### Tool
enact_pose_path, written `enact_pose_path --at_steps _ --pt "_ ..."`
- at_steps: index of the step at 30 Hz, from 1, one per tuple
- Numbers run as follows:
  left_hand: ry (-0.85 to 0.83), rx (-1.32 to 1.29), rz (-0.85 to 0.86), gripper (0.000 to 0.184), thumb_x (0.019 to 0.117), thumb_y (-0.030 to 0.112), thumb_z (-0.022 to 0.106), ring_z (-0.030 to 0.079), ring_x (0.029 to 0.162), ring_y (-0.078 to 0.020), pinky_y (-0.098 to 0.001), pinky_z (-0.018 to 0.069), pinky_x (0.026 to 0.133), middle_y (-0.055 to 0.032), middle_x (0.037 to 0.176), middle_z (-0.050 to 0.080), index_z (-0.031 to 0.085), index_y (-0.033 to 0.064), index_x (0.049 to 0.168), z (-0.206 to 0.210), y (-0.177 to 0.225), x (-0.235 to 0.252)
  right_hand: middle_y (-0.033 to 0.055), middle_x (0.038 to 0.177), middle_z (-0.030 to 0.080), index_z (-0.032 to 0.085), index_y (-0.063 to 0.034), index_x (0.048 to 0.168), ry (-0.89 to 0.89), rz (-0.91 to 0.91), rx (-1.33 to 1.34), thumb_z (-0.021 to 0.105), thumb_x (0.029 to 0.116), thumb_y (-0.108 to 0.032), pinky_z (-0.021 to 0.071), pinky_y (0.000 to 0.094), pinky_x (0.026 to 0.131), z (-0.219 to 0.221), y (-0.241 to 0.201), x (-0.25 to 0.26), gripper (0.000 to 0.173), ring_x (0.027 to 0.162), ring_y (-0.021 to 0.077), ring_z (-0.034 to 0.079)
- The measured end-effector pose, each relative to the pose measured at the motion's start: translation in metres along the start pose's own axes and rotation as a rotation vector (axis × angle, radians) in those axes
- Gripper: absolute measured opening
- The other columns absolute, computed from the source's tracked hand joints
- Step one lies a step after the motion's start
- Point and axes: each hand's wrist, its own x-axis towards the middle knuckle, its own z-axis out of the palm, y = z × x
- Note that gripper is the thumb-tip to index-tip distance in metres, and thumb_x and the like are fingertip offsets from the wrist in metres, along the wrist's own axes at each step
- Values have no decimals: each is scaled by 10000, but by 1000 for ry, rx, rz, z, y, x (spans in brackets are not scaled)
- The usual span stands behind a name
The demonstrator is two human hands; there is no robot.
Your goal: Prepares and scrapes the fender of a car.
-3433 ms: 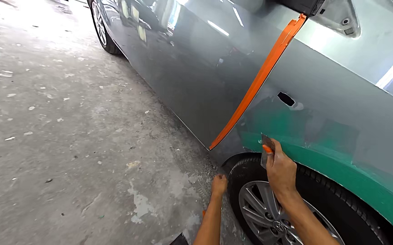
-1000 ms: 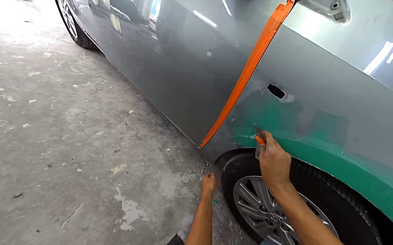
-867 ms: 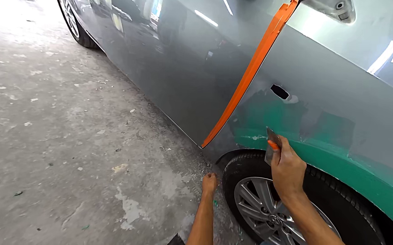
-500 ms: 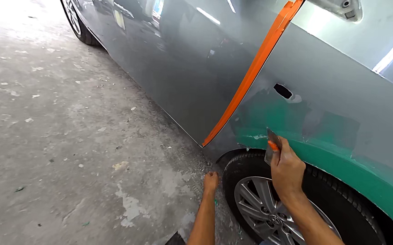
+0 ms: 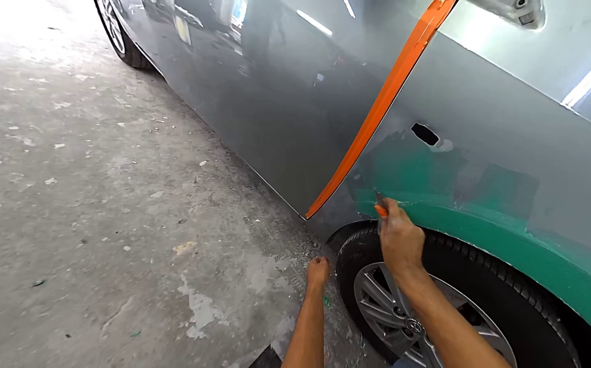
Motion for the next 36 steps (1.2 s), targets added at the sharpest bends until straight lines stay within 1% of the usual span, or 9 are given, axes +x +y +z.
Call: enact_pose_path --at_steps 11,13,18,22,24,26,29,32,36 --pt "115 -195 138 326 1109 160 399 692 855 -253 -392 567 743 -218 1066 687 594 -77 1218 -16 12 -6 156 860 690 685 -86 1226 -46 15 7 627 996 -133 546 480 477 10 -9 -4 243 596 328 681" --pt "225 -294 232 325 1105 147 404 693 850 -250 -390 580 766 -233 1051 675 591 -103 1198 -22 19 -8 162 889 701 665 -128 1247 -262 32 -18 595 1029 -193 565 495 529 16 -27 -2 238 632 349 691" --pt "329 -322 318 245 1006 -8 572 669 800 -229 -360 578 743 -232 1041 656 583 -101 1232 -45 43 -19 186 1109 720 573 -200 1427 -997 181 130 497 1067 -330 532 608 889 16 -7 -34 391 1062 407 686" --pt "185 -69 226 293 982 133 694 692 758 -228 -378 594 734 -211 976 698 624 -80 1171 -60 35 -26 209 1116 715 591 -154 1419 -1063 236 204 522 1051 -306 518 630 923 5 53 -95 403 1068 414 683" --pt "190 123 117 335 1048 266 601 691 753 -213 -370 575 720 -175 959 707 634 -45 1168 -75 2 -13 202 1099 716 602 -122 1395 -1055 273 248 537 1056 -310 522 606 932 2 80 -131 394 1050 394 688" --pt "236 429 8 355 1066 282 535 714 946 -287 -466 563 865 -196 1083 719 667 -25 1184 -101 -44 -3 199 1051 722 637 -69 1345 -970 366 326 573 1046 -295 529 596 920 3 97 -166 379 999 379 697" --pt "259 913 -239 475 940 340 680 567 1277 -414 -634 450 1017 -261 1330 614 650 -10 1260 -137 -96 -25 205 966 702 661 9 1227 -825 565 474 604 1034 -260 537 573 860 8 106 -215 336 909 354 690" --pt "264 1184 -360 814 808 513 791 458 1382 -445 -679 381 1068 -262 1451 521 543 38 1421 -159 -140 -44 218 1044 707 656 38 1231 -744 734 587 611 1023 -245 532 560 922 19 103 -261 354 997 350 692" --pt "87 1445 -258 957 762 591 811 434 1403 -444 -674 342 1112 -227 1493 496 455 121 1516 -171 -166 -45 188 980 729 694 5 1187 -680 779 599 611 992 -344 545 568 874 26 87 -287 408 947 338 710"
